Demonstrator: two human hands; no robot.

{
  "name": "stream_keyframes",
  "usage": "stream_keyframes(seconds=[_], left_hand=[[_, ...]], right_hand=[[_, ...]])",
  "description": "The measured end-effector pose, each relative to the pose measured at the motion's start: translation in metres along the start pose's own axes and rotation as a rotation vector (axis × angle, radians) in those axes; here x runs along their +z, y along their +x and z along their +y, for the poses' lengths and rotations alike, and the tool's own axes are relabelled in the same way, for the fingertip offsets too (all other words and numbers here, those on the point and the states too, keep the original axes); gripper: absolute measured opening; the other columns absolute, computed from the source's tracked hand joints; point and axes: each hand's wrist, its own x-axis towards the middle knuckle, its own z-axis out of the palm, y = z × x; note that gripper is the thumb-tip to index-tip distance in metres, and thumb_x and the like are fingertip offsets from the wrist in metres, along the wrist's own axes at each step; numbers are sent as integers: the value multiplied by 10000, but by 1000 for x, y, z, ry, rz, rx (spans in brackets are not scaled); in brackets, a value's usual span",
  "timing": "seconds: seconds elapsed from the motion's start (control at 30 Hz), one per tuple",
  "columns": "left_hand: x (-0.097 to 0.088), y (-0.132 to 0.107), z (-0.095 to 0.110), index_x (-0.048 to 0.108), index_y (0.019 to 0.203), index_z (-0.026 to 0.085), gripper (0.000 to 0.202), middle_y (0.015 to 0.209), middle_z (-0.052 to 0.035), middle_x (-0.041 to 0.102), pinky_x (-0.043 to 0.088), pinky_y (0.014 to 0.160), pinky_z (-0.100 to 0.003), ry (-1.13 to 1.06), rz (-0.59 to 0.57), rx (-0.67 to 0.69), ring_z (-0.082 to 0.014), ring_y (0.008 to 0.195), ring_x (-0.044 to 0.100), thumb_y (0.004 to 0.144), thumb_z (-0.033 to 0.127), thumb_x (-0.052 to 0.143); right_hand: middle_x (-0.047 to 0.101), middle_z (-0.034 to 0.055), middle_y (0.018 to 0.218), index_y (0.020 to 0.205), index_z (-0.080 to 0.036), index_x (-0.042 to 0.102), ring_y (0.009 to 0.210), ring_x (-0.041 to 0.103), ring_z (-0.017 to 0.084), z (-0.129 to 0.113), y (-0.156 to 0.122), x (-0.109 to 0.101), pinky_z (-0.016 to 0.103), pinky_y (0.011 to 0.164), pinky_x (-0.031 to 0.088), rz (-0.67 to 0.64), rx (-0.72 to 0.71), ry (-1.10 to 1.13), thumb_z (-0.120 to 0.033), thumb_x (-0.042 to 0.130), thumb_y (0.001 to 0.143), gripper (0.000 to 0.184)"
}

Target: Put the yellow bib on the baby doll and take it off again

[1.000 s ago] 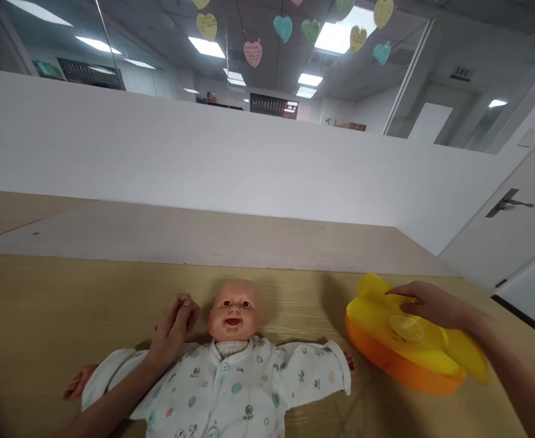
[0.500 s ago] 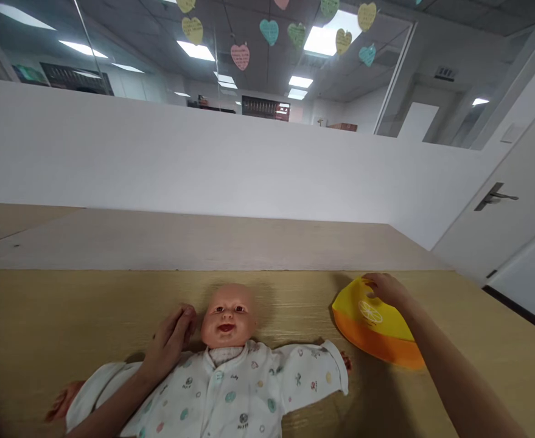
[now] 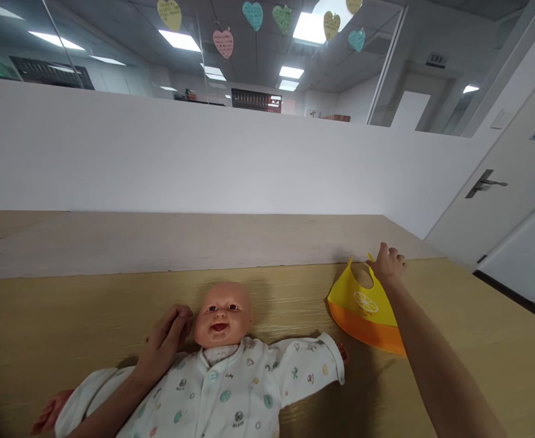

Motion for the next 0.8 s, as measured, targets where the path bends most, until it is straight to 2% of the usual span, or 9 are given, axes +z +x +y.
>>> stream_keyframes(seconds=[0.1, 0.2, 0.27, 0.33, 0.43, 0.53, 0.6, 0.7, 0.8], left_hand=[[0, 0, -1, 471, 706, 222, 347, 583, 47, 456, 367, 561, -260, -12, -12, -15, -136, 543, 443, 934, 460, 365], [0, 0, 0, 476, 704, 219, 349, 585, 47, 458, 364, 553, -255, -20, -18, -18, -134, 546, 445, 932, 461, 369], [0, 0, 1, 480, 696, 217, 353, 584, 45, 462, 366, 556, -254, -13, -20, -17, -134, 548, 450, 930, 458, 372], [0, 0, 2, 485, 690, 215, 360, 579, 44, 465, 368, 563, -255, 1, -23, -18, -134, 548, 453, 930, 457, 370], [0, 0, 2, 489, 683, 214, 368, 577, 43, 466, 370, 569, -255, 16, -24, -24, -133, 548, 456, 930, 458, 366], [0, -1, 2, 495, 685, 213, 368, 583, 42, 470, 370, 573, -254, 22, -35, -26, -134, 556, 461, 932, 453, 365], [0, -1, 1, 490, 675, 214, 374, 582, 41, 467, 369, 576, -253, 26, -41, -24, -134, 560, 462, 934, 450, 360], [0, 0, 1, 481, 657, 216, 382, 574, 40, 466, 367, 574, -254, 35, -44, -27, -137, 559, 463, 931, 454, 362], [0, 0, 1, 497, 669, 215, 379, 579, 37, 480, 370, 574, -255, 45, -52, -38, -141, 565, 473, 928, 459, 366]], right_hand=[[471, 234, 1310, 1364, -124, 368, 1200, 485, 397, -4, -5, 1, 472, 904, 449, -14, 43, 21, -387, 647, 785, 695], [560, 260, 1181, 1294, -60, 441, 1068, 580, 369, -4, -5, 4, 415, 799, 475, -136, 96, 50, -381, 594, 809, 601], [643, 216, 1023, 1132, -82, 579, 937, 632, 321, -4, -4, 9, 362, 718, 466, -256, 94, 90, -416, 550, 823, 456], [680, 149, 855, 878, -135, 668, 789, 644, 258, -5, -4, 17, 314, 644, 432, -361, 23, 165, -454, 503, 837, 362], [624, 79, 599, 574, -163, 609, 549, 564, 170, -12, -8, 30, 274, 543, 365, -441, -67, 324, -540, 421, 853, 506], [467, 5, 429, 461, -174, 501, 444, 443, 118, -24, -12, 40, 242, 482, 300, -476, -66, 490, -544, 525, 771, 483], [443, -24, 436, 480, -168, 504, 457, 431, 104, -31, -14, 42, 225, 477, 293, -491, -67, 576, -402, 619, 693, 337], [572, -16, 583, 673, -146, 614, 532, 514, 111, -37, -17, 44, 215, 505, 355, -525, -78, 665, -269, 596, 670, 125], [636, 13, 695, 872, -132, 651, 585, 561, 120, -35, -18, 45, 221, 546, 407, -505, -66, 817, -264, 575, 686, 240]])
